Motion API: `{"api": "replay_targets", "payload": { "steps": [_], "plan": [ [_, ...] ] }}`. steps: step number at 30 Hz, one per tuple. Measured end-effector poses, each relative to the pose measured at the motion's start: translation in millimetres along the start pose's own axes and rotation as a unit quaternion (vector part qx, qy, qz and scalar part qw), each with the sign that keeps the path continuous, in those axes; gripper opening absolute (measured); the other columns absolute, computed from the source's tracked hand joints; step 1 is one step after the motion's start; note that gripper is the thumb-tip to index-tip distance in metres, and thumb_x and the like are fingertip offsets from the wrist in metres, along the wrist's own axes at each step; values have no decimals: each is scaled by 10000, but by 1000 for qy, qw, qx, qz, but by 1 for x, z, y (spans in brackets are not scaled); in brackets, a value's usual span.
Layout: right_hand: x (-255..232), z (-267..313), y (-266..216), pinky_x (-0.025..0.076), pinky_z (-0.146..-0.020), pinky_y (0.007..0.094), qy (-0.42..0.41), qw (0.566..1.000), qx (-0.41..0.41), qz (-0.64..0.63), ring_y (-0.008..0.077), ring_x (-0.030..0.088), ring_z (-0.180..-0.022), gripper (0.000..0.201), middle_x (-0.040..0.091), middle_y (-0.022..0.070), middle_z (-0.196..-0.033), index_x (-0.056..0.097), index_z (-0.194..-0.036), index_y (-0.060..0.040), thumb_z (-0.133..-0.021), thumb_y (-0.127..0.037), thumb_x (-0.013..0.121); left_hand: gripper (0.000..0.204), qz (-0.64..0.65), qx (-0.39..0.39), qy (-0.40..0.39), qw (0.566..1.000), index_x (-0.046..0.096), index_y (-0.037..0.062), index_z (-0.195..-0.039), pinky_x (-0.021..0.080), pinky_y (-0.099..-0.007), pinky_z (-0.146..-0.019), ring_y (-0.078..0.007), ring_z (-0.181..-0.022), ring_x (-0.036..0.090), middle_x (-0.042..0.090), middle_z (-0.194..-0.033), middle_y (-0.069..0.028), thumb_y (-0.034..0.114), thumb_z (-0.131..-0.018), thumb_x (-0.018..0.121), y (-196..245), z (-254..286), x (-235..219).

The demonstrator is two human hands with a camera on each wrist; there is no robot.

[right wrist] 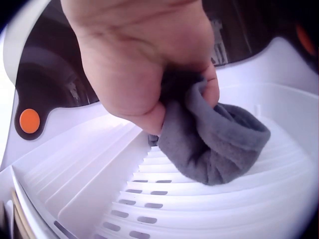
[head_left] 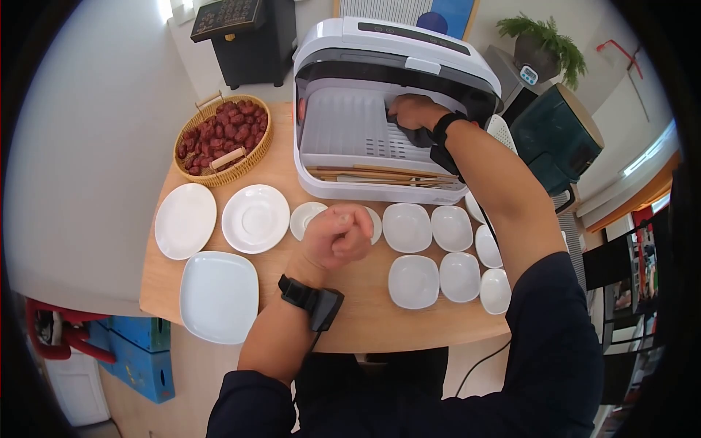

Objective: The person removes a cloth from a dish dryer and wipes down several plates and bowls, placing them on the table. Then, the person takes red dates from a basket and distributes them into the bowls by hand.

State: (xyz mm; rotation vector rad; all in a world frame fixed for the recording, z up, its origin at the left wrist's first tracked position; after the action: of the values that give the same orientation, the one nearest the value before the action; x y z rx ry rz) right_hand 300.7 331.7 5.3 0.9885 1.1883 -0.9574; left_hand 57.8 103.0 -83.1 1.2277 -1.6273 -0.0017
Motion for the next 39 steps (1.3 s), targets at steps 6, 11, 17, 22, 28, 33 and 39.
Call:
{"api": "replay_targets", "payload": {
  "steps": [6,11,17,22,28,33,39],
  "plan": [
    [-12,48,-13,520,-988,394,-51,994,-93,8,323,673,-1163,457,747,120,-1208,785,-1183,-133,-797,7,585,378,16,-9,8,1000,661,-27,-1028,233,-261,-441,-68,-452,303,375,-537,52,336,-1048,558,-1,0,-1],
    [-23,79,-14,532,-939,390,-103,986,-124,-34,342,689,-1104,441,763,116,-1160,804,-1125,-125,-768,34,599,384,12,-8,-13,1000,653,-25,-1080,246,-261,-451,-74,-467,315,364,-546,47,337,-1065,525,-1,-1,0],
    [-33,77,11,549,-852,366,-139,984,-86,-65,284,727,-957,390,794,122,-1011,818,-1010,-72,-700,57,620,371,19,-8,10,1000,675,-29,-1064,237,-263,-446,-65,-452,304,381,-537,50,324,-1048,561,-2,0,-3],
    [-18,79,1,559,-835,389,-99,985,-46,-137,315,725,-886,319,782,150,-970,822,-948,-72,-695,-12,636,361,17,-15,5,1000,678,-29,-1058,241,-263,-445,-65,-452,308,388,-538,51,312,-1044,561,-2,-2,-3],
    [-19,48,3,555,-920,440,57,997,59,11,373,718,-1042,258,749,229,-1080,792,-993,-27,-811,-104,626,349,23,-18,10,1000,681,-31,-1056,247,-258,-440,-63,-444,314,397,-540,50,300,-1036,571,-4,-1,-6],
    [14,2,13,548,-967,457,79,994,71,10,376,703,-1111,277,711,255,-1193,762,-1057,5,-887,-172,634,341,21,-17,12,1000,684,-35,-1050,241,-252,-432,-60,-442,320,400,-543,49,290,-1035,582,-2,0,-6],
    [-44,25,-27,565,-911,443,159,987,25,17,369,713,-1048,232,766,152,-1062,801,-1003,-97,-847,-99,629,377,-4,-9,-18,1000,663,-25,-1101,236,-257,-437,-63,-447,303,364,-548,51,322,-1073,519,-2,-2,-5]
  ]
}}
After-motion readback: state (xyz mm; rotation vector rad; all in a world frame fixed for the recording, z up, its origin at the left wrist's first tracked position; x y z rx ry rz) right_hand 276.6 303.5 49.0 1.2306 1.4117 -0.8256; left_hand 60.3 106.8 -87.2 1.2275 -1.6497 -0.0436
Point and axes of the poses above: each hand's wrist, its own z-axis away from the middle knuckle, its own x-axis out of the palm, y = z × x, the point moved 1 cm from there along -z, towards the middle knuckle
